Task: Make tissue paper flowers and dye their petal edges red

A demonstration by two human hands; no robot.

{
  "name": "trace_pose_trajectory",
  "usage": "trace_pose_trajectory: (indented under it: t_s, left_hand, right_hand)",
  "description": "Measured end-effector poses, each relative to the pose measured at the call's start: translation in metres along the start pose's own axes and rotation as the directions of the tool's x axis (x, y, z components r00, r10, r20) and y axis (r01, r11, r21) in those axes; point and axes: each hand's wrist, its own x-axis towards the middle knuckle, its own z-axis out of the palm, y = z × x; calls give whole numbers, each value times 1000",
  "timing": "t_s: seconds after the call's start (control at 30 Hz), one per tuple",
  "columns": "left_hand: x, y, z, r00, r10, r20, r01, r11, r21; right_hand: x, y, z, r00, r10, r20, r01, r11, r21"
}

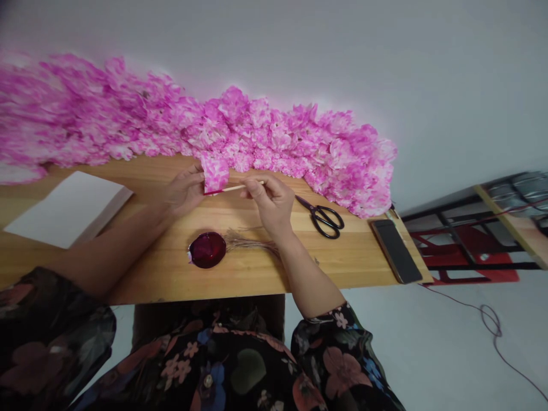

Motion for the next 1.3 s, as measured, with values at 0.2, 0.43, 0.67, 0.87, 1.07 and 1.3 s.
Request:
trace_pose_trajectory:
  t_s: [0.2,0.43,0.67,0.87,1.07,1.3]
  left_hand:
    - [-1,1,3,1000,8,4,-8,1000,1]
    - [0,0,-1,1000,12,-12,-12,999,-41]
    - [1,0,3,999,33,3,-33,999,-38]
    - [-1,1,2,1000,18,9,-18,1000,10]
    - [-3,1,0,999,8,34,-9,1000,23]
    - [0,-3,-4,997,59,54,-57,998,-28]
  right_hand:
    - [-3,-4,0,994,18,103,-18,1000,-1]
    - [4,-1,-5,990,143,1,-142,984,109]
    - [-1,2,-8,975,161,151,-187,967,176]
    - [-3,-5,-6,910,38,412,-132,971,200]
    - [-2,-16,-1,766,-84,638,-66,976,208]
    - [-2,-14,-3,547,-113,830,-211,941,266]
